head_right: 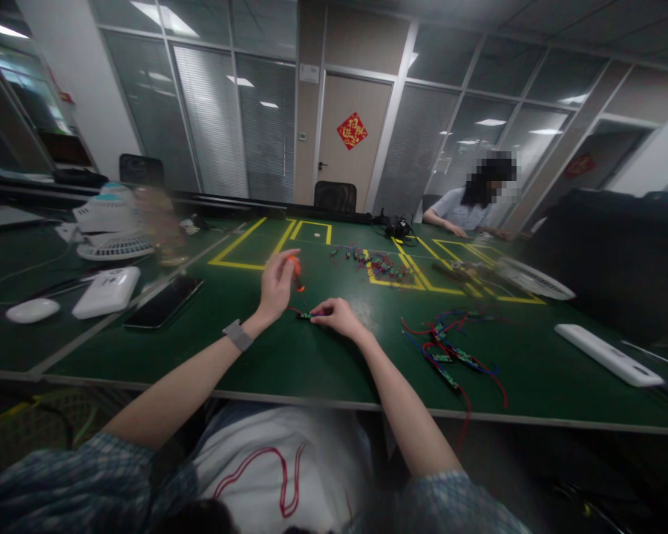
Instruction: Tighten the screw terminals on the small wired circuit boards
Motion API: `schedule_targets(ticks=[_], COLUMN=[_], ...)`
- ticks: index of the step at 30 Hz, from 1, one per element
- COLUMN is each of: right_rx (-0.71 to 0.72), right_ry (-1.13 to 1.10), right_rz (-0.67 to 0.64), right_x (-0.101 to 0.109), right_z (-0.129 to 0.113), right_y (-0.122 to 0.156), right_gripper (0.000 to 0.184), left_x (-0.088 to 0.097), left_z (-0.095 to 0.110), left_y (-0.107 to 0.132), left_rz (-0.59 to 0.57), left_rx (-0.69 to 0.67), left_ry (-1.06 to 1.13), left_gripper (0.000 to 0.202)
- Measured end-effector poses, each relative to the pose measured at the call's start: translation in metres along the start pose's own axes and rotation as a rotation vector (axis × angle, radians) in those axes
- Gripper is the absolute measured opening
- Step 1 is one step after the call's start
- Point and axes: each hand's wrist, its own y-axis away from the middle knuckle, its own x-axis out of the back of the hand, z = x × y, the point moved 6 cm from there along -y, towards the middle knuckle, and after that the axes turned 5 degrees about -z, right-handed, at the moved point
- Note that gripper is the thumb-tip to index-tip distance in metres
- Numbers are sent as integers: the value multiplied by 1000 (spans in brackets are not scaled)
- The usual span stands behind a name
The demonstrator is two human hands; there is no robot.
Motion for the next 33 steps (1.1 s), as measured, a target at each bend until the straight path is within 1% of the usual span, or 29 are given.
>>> schedule_targets(ticks=[9, 18, 25, 30, 33], right_rx=[12, 13, 3, -1, 0], right_ry=[41, 30, 49, 21, 20], right_rz=[14, 16, 19, 11, 2], right_x=[1, 1, 2, 1, 1], right_z=[0, 1, -1, 0, 0], right_y=[-2, -2, -2, -1, -1], right_gripper=[25, 26, 24, 25, 25], left_x=[0, -1, 1, 2, 1], left_z=[6, -2, 8, 5, 3], left_y=[2, 1, 2, 2, 3], left_rz=[5, -9, 17, 39, 19], left_rx=[-23, 10, -35, -24, -21], left_ry=[-19, 26, -76, -23, 15], left_gripper=[19, 26, 15, 20, 24])
